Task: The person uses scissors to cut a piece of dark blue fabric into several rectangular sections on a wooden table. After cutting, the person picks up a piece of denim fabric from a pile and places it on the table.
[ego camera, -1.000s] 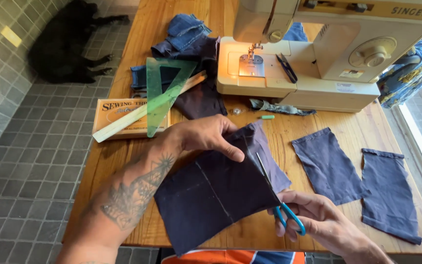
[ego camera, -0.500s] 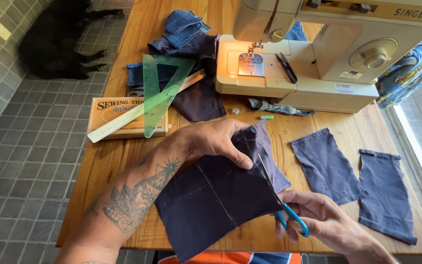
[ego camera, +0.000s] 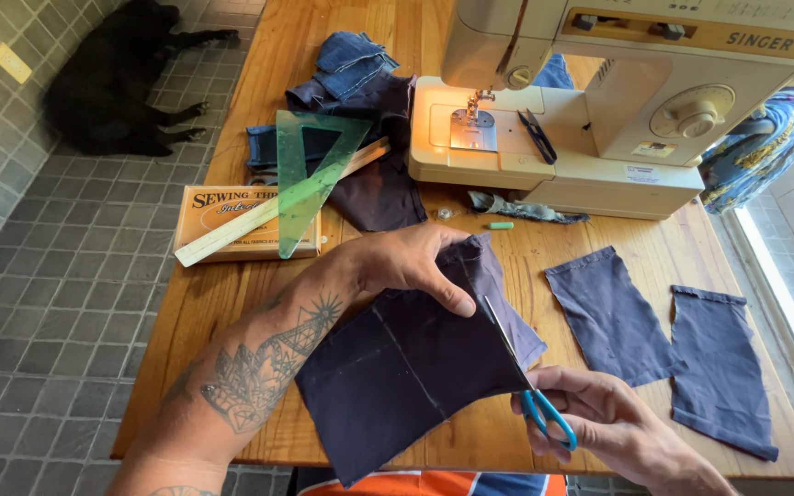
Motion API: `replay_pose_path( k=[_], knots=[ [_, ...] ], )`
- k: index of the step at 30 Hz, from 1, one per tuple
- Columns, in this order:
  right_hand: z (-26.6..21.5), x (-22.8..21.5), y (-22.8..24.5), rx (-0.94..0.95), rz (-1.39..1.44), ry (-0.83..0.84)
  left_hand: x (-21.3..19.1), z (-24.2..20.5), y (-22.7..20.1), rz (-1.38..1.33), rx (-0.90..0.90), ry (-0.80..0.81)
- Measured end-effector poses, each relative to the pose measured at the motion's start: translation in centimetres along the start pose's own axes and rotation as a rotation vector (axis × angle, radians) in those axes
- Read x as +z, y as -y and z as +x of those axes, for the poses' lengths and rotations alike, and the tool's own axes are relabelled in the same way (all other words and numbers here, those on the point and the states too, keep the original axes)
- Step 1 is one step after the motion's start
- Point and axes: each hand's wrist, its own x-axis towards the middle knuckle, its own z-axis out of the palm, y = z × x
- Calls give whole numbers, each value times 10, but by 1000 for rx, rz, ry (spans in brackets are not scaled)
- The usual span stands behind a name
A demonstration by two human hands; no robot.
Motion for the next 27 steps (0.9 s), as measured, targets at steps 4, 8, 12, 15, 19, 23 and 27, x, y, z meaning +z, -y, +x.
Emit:
replay_pose_path(
  k=[4, 8, 12, 15, 19, 23, 27],
  knots=[
    [2, 18, 18, -6, -95, 48, 5, 4, 2, 79, 1, -6],
    [9, 10, 11, -4, -142, 61, 4, 13, 11, 61, 25, 14],
    [14, 18, 18, -16, -175, 70, 4, 15, 13, 102, 15, 9],
    [17, 26, 23, -24, -185, 99, 5, 15, 18, 65, 24, 32],
    [16, 33, 26, -62, -152, 118, 7, 22, 22, 49, -12, 43],
    [9, 24, 19, -45, -154, 86, 8, 17, 15, 140, 5, 21],
    [10, 24, 19, -52, -151, 99, 10, 16, 13, 131, -18, 28]
  ],
)
